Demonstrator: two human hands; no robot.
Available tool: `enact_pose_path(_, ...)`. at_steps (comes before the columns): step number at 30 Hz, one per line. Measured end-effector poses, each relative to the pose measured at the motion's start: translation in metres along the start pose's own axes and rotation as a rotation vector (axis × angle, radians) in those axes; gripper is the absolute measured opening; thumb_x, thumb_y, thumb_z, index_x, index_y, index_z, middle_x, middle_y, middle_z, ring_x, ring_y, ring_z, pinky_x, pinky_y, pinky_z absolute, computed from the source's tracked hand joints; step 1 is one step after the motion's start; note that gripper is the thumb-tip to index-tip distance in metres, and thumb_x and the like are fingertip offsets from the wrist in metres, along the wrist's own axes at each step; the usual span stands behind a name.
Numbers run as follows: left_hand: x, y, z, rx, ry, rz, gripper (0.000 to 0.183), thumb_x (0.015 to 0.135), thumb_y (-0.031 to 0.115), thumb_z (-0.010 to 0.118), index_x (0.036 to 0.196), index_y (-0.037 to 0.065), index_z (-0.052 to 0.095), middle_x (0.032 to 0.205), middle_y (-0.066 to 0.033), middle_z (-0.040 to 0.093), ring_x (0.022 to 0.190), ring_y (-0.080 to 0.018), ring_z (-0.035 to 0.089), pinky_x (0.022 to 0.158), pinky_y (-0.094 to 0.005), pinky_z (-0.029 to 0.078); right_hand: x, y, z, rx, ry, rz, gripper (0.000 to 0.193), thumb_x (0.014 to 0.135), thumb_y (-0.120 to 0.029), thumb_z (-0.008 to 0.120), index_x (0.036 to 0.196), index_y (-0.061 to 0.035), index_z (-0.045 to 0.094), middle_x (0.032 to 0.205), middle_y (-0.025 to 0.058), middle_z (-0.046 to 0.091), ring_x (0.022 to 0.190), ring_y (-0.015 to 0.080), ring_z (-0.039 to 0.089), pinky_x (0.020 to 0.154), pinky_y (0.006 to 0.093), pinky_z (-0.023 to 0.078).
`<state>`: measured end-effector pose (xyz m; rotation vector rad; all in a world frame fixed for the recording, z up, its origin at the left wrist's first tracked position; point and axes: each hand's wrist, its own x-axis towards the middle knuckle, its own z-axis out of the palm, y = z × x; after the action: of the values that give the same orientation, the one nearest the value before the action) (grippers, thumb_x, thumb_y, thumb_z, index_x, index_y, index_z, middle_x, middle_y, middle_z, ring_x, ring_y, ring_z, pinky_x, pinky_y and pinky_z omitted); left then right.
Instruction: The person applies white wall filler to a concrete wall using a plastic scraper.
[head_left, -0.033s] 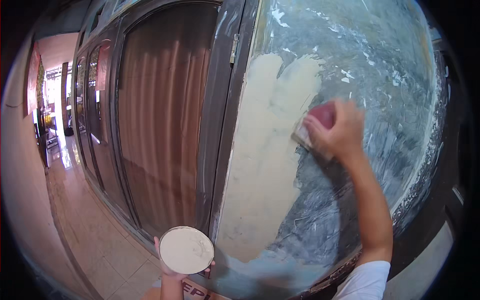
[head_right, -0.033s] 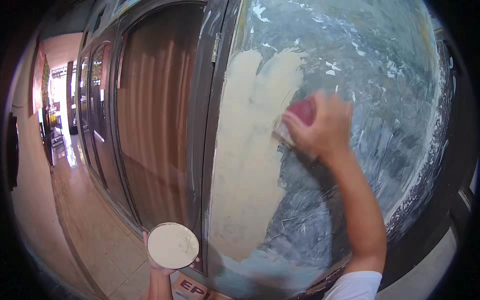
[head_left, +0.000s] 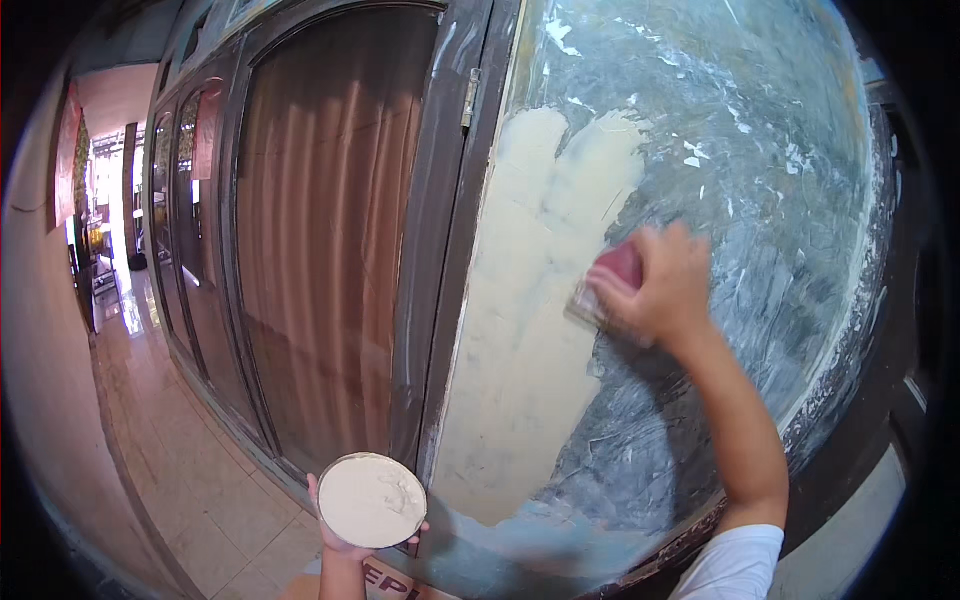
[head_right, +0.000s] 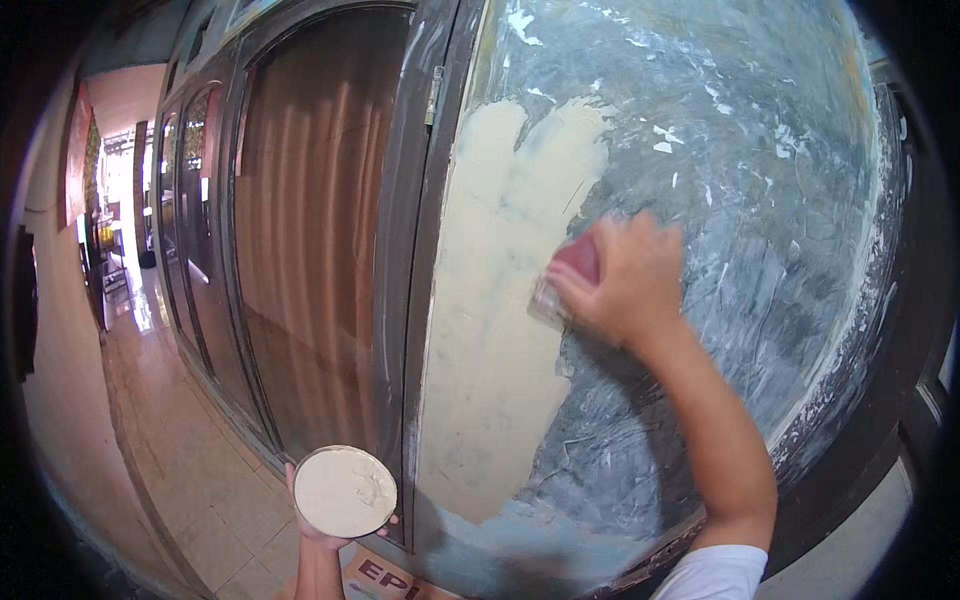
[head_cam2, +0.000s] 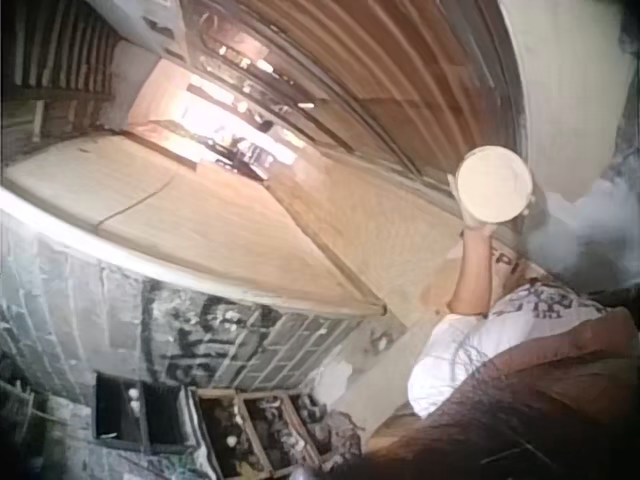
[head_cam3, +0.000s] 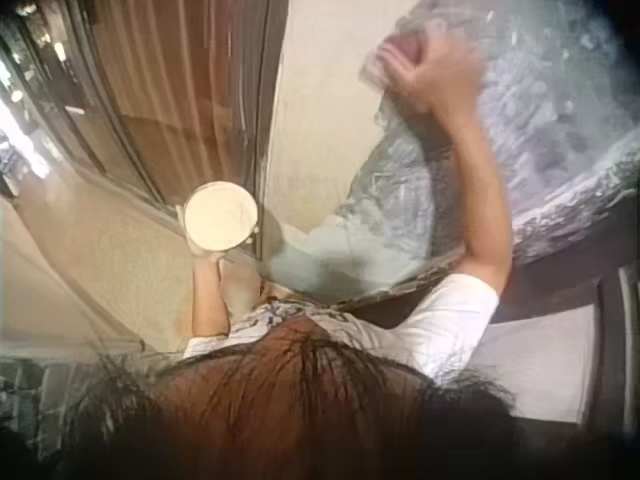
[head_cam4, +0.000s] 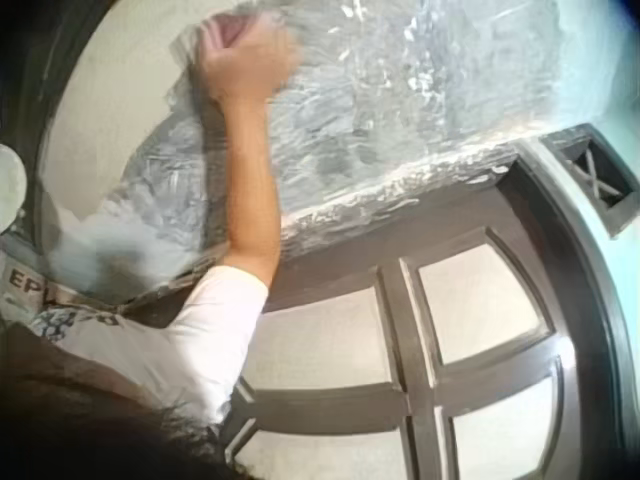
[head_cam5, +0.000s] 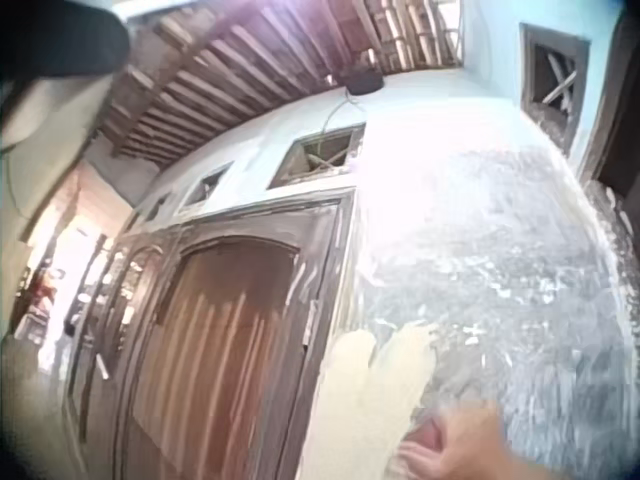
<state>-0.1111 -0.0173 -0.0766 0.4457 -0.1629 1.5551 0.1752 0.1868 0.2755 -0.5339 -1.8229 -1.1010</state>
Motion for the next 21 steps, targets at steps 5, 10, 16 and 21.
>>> enact_pose_path(5,0.009,-0.001,-0.006,-0.054,0.017,-0.011,0.124,0.076,0.101,0.036,0.156,0.007,0.037,0.141,-0.0391,0.050,0.106,-0.0720,0.057,0.074,-0.0770,0.054,0.033,0.042,-0.010,-0.203,0.178,0.239,0.059,0.078,-0.063,0.080,0.098,-0.0091,0.067,0.090,0.0116,0.066,0.088,0.0322,0.060,0.082,0.0468,0.040)
enact_pose_path(10,-0.003,0.004,-0.014,-0.088,0.023,-0.021,0.121,0.078,0.099,0.038,0.158,0.009,0.036,0.145,-0.0397,0.047,0.111,-0.0733,0.054,0.077,-0.0792,0.053,0.016,0.040,-0.007,-0.012,0.091,0.145,0.060,0.078,-0.064,0.081,0.095,-0.0089,0.066,0.088,0.0103,0.064,0.085,0.0312,0.057,0.078,0.0473,0.040)
enact_pose_path(16,0.005,0.004,-0.005,-0.110,-0.022,-0.004,0.121,0.078,0.099,0.038,0.158,0.008,0.035,0.146,-0.0400,0.045,0.111,-0.0745,0.053,0.081,-0.0808,0.052,-0.001,0.026,-0.012,-0.176,0.026,0.063,0.058,0.078,-0.062,0.081,0.093,-0.0089,0.066,0.088,0.0116,0.063,0.085,0.0321,0.057,0.079,0.0472,0.040)
enact_pose_path(21,0.007,0.005,0.003,-0.117,-0.090,-0.049,0.123,0.076,0.100,0.039,0.159,0.008,0.034,0.148,-0.0404,0.043,0.113,-0.0748,0.051,0.082,-0.0815,0.051,0.022,0.053,-0.022,-0.133,0.172,0.261,0.059,0.078,-0.063,0.081,0.095,-0.0082,0.067,0.092,0.0142,0.065,0.087,0.0335,0.058,0.082,0.0475,0.041)
